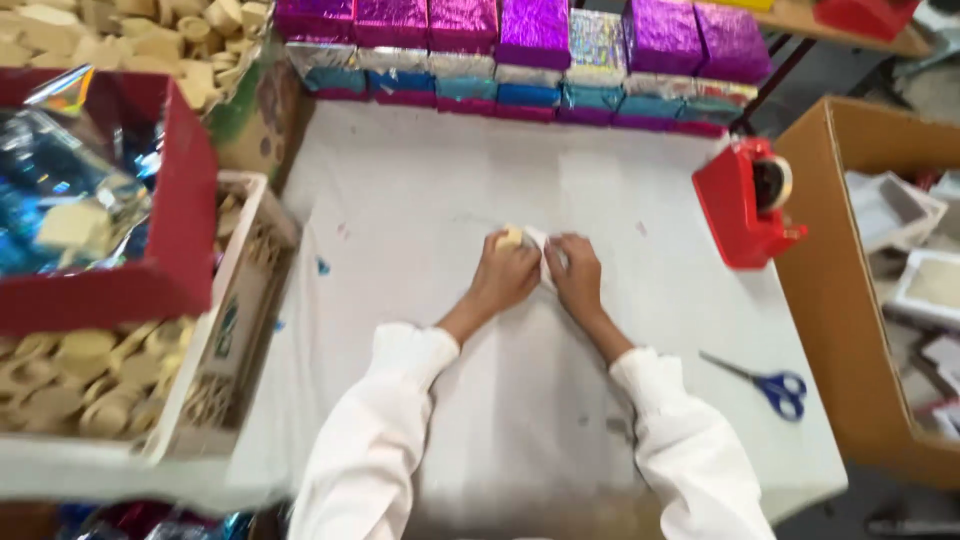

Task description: The person wipes small wooden objects with a white cloth on a white table. They handle the objects one at a time, turning them over to clean different sides. The person places the cleaned objects on the table.

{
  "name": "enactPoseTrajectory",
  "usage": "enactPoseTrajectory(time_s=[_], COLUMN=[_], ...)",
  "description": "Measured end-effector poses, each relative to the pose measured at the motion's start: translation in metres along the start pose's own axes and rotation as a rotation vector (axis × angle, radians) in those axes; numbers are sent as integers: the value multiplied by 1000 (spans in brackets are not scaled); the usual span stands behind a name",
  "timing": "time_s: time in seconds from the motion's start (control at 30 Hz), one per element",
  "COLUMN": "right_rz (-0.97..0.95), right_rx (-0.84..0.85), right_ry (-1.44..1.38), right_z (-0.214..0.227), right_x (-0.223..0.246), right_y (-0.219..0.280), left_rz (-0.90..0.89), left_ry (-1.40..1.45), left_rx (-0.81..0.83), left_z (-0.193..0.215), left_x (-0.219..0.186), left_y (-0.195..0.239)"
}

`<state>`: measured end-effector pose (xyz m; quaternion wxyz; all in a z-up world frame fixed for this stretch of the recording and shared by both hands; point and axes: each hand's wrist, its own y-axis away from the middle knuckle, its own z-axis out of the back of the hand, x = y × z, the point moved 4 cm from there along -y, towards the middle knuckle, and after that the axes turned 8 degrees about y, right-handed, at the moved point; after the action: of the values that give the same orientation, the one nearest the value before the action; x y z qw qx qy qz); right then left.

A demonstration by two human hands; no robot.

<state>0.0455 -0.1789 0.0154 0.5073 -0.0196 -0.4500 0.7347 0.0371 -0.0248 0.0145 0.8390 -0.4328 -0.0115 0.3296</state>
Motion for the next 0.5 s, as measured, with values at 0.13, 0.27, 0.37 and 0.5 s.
enactPoseTrajectory(time_s=[0.13,0.27,0.37,0.5], right_rz=[66,161,39,15], right_rx=[45,75,66,152], right_ry=[105,59,115,145], right_z=[-6,14,11,5], right_x=[-4,28,28,19], right_y=[8,7,1,3], left_rz=[-48,-11,-72,-523], left_ry=[-77,357,1363,1262], left_rx=[-14,-81,595,839], left_z=[61,84,93,16], left_x=[-60,-185,-315,-428], left_y=[-25,-14,29,158])
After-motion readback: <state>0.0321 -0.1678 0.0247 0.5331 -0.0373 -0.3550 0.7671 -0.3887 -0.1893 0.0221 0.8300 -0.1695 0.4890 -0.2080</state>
